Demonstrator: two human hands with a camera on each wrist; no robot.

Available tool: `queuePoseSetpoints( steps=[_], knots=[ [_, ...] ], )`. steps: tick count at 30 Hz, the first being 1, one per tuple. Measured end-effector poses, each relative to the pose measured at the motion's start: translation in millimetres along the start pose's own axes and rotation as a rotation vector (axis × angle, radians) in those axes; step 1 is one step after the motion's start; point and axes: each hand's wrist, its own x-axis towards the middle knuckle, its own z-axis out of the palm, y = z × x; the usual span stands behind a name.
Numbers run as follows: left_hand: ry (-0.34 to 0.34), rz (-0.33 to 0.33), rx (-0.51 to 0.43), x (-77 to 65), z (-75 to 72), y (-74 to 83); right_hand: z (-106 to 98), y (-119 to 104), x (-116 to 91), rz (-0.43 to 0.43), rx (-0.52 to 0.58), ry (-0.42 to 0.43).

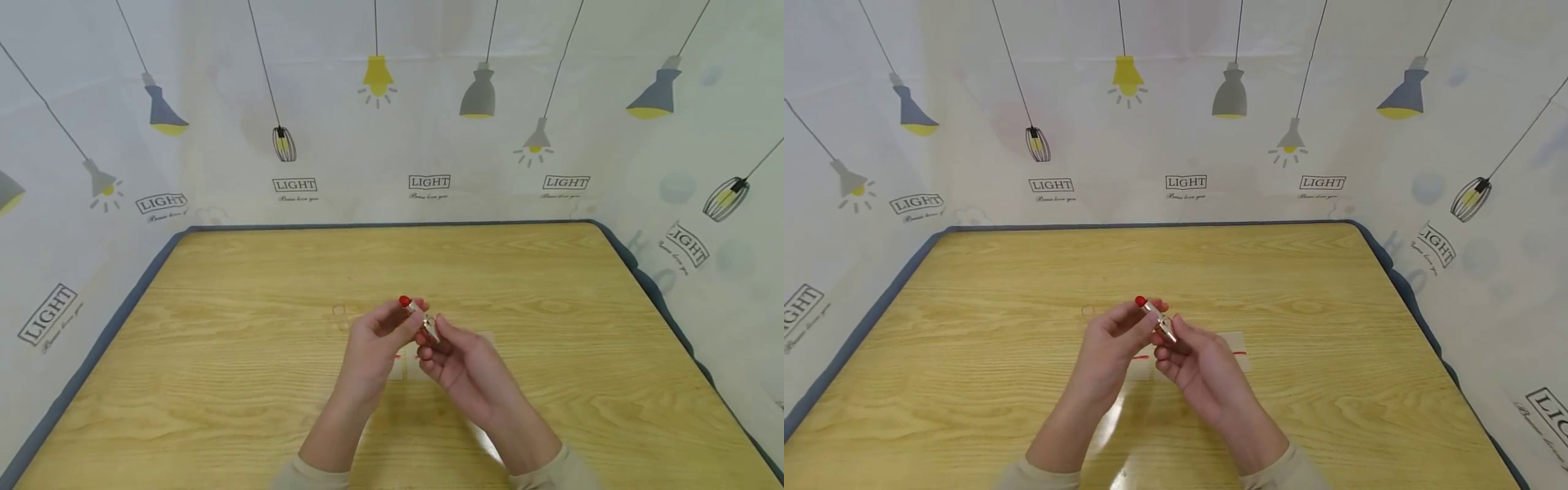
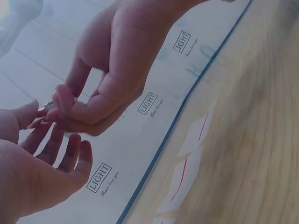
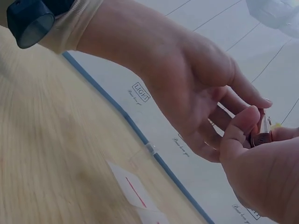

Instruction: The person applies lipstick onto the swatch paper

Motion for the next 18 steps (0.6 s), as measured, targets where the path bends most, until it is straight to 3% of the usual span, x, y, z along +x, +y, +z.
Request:
queuePoseSetpoints(
  steps=[5,18],
  knots=[
    [0.009,0.011,-0.041,1.9,7.8,-4.1,-1.7,3.6,-0.5,0.015,0.038,-0.026],
    [0.11,0.002,-0.057,2.5,14.8,-7.7,-4.8,5.2,-0.5,-0.074,-0.031,-0.02]
  ],
)
